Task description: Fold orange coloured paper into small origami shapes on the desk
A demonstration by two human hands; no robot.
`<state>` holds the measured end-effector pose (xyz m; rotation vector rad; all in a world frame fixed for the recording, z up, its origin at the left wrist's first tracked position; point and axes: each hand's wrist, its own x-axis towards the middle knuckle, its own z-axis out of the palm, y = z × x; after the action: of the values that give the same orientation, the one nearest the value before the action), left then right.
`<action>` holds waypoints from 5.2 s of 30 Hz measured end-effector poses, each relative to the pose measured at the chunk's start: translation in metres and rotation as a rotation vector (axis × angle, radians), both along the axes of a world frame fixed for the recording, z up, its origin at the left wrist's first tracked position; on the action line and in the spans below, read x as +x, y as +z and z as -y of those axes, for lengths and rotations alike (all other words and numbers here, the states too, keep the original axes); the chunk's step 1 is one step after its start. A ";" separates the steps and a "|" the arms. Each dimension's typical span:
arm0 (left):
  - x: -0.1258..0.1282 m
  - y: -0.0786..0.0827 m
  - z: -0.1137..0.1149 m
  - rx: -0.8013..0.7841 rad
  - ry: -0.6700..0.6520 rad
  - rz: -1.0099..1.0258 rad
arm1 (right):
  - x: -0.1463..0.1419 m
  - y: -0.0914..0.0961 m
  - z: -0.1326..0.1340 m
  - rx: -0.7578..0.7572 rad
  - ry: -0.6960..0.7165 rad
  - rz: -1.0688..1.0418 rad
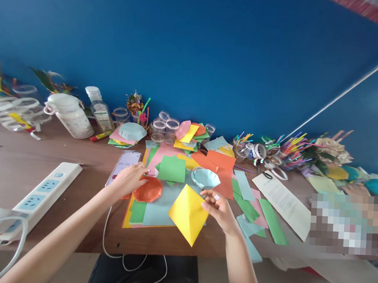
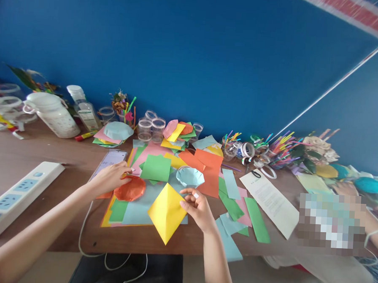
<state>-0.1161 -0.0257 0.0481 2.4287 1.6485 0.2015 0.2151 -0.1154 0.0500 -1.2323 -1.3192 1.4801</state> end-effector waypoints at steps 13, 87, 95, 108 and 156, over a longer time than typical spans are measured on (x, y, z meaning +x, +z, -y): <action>-0.007 0.034 0.038 0.164 -0.125 0.201 | -0.024 0.008 0.000 0.331 -0.193 0.393; 0.071 0.005 -0.019 0.302 -0.133 0.262 | 0.001 -0.021 0.013 0.812 0.141 1.062; 0.036 0.002 0.003 0.275 0.048 0.475 | -0.014 -0.022 0.013 0.937 0.236 1.082; 0.032 0.016 0.040 -0.072 -0.314 0.595 | -0.023 0.003 0.010 0.937 0.094 0.734; 0.030 0.017 -0.001 -0.591 0.019 0.883 | -0.067 0.014 -0.168 0.348 -0.063 0.518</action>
<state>-0.0862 -0.0247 0.0647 1.5287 1.1007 0.5879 0.1486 0.0529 0.0638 -1.4534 -1.7661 0.8575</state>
